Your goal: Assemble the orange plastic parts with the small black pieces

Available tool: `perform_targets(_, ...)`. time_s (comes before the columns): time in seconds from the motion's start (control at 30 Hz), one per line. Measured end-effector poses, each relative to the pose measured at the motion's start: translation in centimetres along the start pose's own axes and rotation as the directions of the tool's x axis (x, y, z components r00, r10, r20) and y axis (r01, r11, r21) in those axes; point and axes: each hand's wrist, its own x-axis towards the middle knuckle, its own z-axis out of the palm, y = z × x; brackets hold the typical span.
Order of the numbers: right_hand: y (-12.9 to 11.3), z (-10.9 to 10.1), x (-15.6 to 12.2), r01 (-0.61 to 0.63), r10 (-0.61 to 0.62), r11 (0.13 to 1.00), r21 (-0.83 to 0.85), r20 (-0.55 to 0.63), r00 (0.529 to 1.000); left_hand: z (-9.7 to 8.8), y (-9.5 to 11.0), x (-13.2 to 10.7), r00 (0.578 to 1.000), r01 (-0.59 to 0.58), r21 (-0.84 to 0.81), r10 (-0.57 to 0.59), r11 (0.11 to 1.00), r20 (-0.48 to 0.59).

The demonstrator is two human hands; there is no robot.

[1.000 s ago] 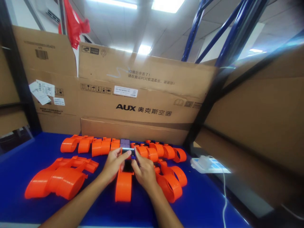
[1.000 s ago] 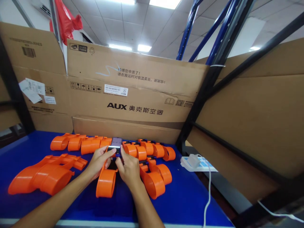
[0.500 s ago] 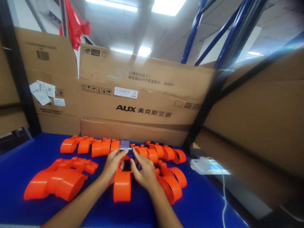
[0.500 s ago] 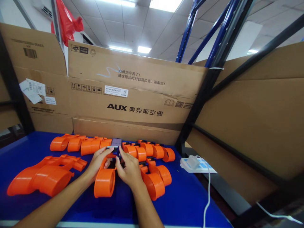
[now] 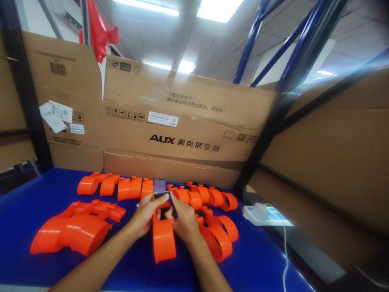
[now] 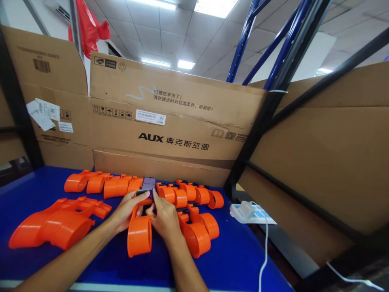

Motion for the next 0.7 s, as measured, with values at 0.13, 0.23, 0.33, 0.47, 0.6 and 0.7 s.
perform_targets(0.13, -0.1, 0.3, -0.1, 0.008, -0.009, 0.998, -0.059, -0.011, 1.000, 0.0, -0.1, -0.1, 1.000, 0.006, -0.003, -0.006, 1.000, 0.001)
perform_targets(0.23, -0.1, 0.3, 0.0, 0.030, -0.031, 0.997, -0.075, -0.016, 0.999, -0.2, 0.0, 0.0, 1.000, 0.012, 0.002, -0.012, 1.000, 0.011)
perform_targets(0.33, 0.1, -0.1, 0.2, 0.056, -0.058, 0.996, -0.075, -0.026, 0.998, -0.4, 0.2, 0.2, 1.000, 0.005, 0.025, -0.005, 1.000, 0.009)
perform_targets(0.47, 0.2, -1.0, 0.6, 0.063, -0.064, 0.998, -0.028, -0.023, 0.998, -0.6, 0.5, 0.3, 0.999, -0.045, 0.124, 0.042, 0.991, 0.025)
perform_targets(0.6, -0.1, -1.2, 0.8, -0.029, 0.031, 0.999, 0.023, -0.080, 0.996, -0.7, 0.5, 0.3, 0.994, -0.098, 0.213, 0.088, 0.972, 0.060)
perform_targets(0.7, -0.7, -1.2, 0.8, -0.085, 0.091, 0.994, 0.068, -0.096, 0.991, -0.8, 0.4, 0.3, 0.988, -0.139, 0.241, 0.119, 0.960, 0.095)
